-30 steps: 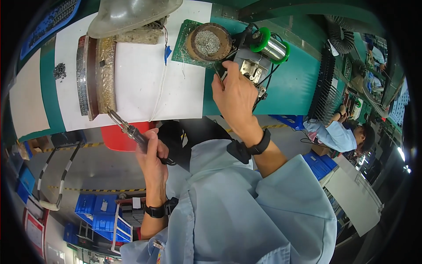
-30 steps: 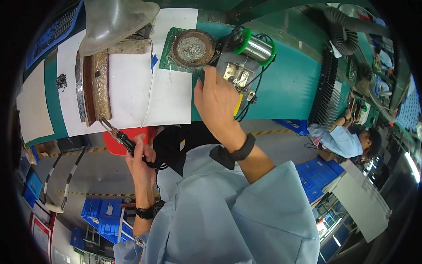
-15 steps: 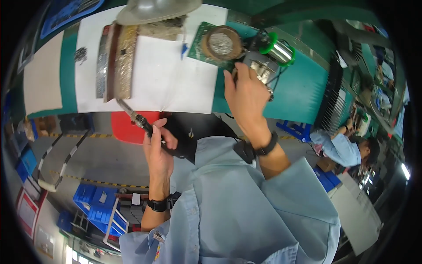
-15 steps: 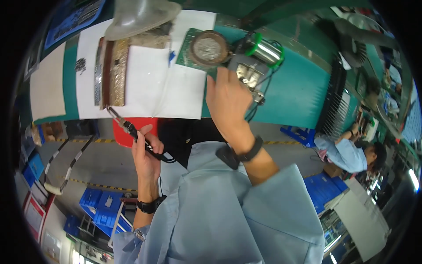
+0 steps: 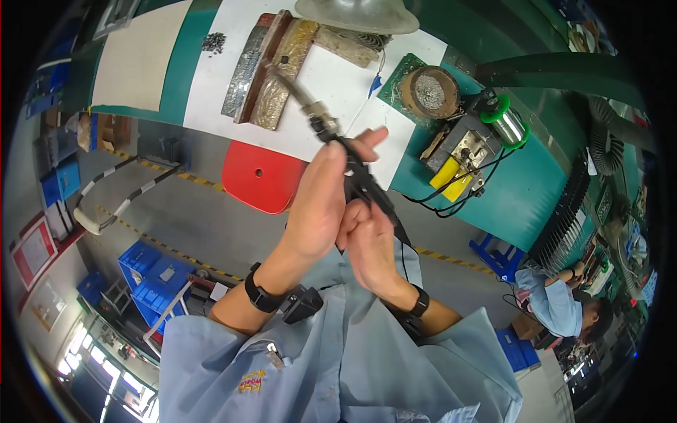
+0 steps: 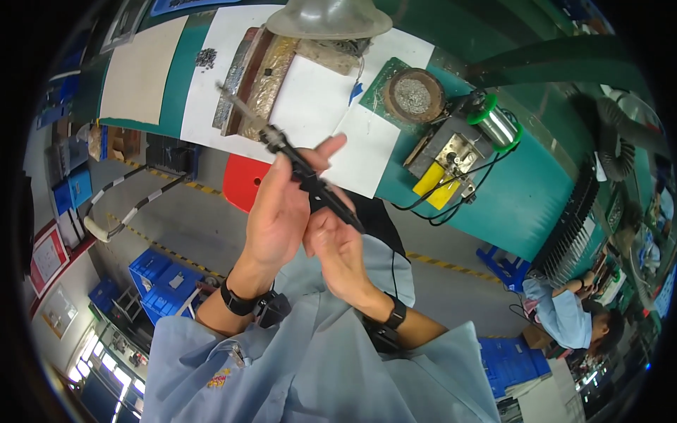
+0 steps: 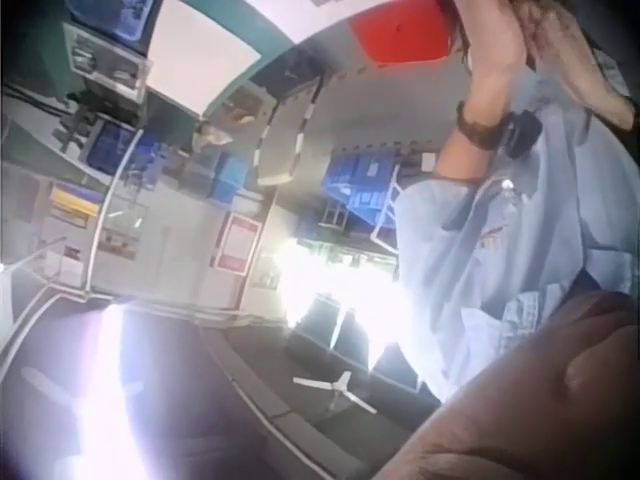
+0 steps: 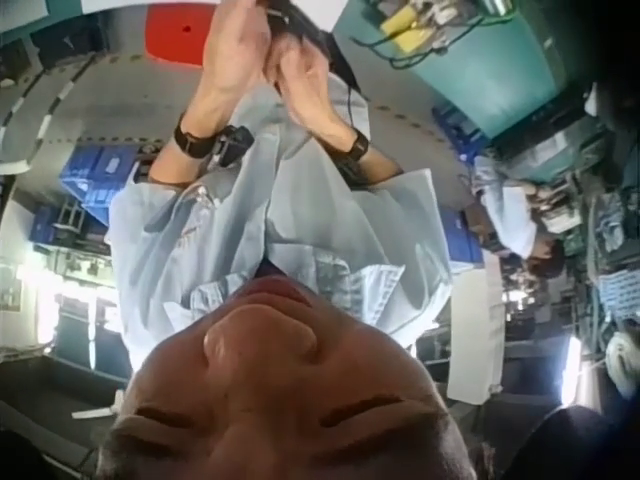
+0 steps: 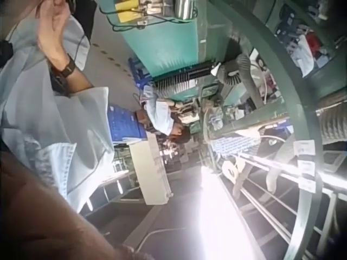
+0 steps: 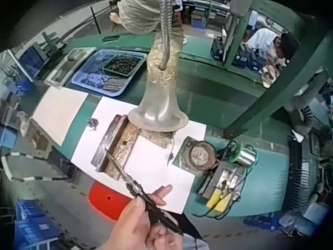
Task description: The person solders components onto a circuit board using a soldering iron, then cleans the iron tip on a sponge. They use a blade to scrape the soldering iron tip and feed solder wire into a machine before returning to solder more components.
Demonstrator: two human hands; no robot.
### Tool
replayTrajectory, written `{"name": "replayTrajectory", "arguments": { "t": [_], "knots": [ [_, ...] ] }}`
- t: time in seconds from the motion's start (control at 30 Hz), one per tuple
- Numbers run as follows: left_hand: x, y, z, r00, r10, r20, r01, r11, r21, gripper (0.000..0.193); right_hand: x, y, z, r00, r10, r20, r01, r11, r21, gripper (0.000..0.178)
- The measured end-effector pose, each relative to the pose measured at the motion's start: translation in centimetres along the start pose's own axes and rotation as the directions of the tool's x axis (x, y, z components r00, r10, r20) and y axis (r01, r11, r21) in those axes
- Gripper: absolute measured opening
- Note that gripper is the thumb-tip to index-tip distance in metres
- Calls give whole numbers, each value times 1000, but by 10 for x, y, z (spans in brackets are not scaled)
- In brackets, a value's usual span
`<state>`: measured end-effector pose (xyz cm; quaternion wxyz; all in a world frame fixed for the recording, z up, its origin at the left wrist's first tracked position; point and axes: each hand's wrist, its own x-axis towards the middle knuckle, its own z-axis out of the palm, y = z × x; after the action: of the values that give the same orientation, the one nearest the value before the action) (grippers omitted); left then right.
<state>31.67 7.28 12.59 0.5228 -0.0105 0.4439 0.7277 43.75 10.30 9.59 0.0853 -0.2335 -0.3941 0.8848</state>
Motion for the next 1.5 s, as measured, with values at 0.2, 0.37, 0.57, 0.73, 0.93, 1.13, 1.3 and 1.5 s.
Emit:
{"name": "replayTrajectory", "arguments": {
  "t": [0.2, 0.37, 0.57, 0.73, 0.93, 1.13, 1.3, 1.5],
  "knots": [
    [-2, 18, 7, 999, -38, -1, 38, 980, 195, 46, 33, -33, 9, 976, -131, -176, 192, 901, 390, 72],
    [-9, 21, -19, 991, 35, 131, -50, 992, 116, 46, 51, -44, 14, 982, -42, -184, 112, 916, 386, 66],
    [-28, 54, -105, 999, 0, -53, 24, 893, 449, 32, 58, -38, 1, 965, 57, -255, 47, 922, 383, 55],
    [20, 121, -266, 584, 752, -304, -30, 394, 918, 23, 72, -35, -36, 958, -283, -45, 259, 787, 560, 53],
    [102, 163, -326, 502, 852, 152, 110, -237, 965, 27, 61, -74, -8, 966, -35, -258, 122, 935, 332, 48],
    [129, 151, -372, 592, 711, 381, 79, -521, 850, 18, 56, -47, -16, 862, -177, -476, 241, 968, 76, 46],
    [128, 150, -366, 605, 731, 314, 38, -421, 906, 20, 52, -12, -48, 795, -454, -403, 537, 835, 120, 48],
    [126, 150, -373, 661, 682, 314, 50, -457, 888, 21, 58, -26, 2, 774, -459, -436, 470, 878, -90, 51]
  ]
}}
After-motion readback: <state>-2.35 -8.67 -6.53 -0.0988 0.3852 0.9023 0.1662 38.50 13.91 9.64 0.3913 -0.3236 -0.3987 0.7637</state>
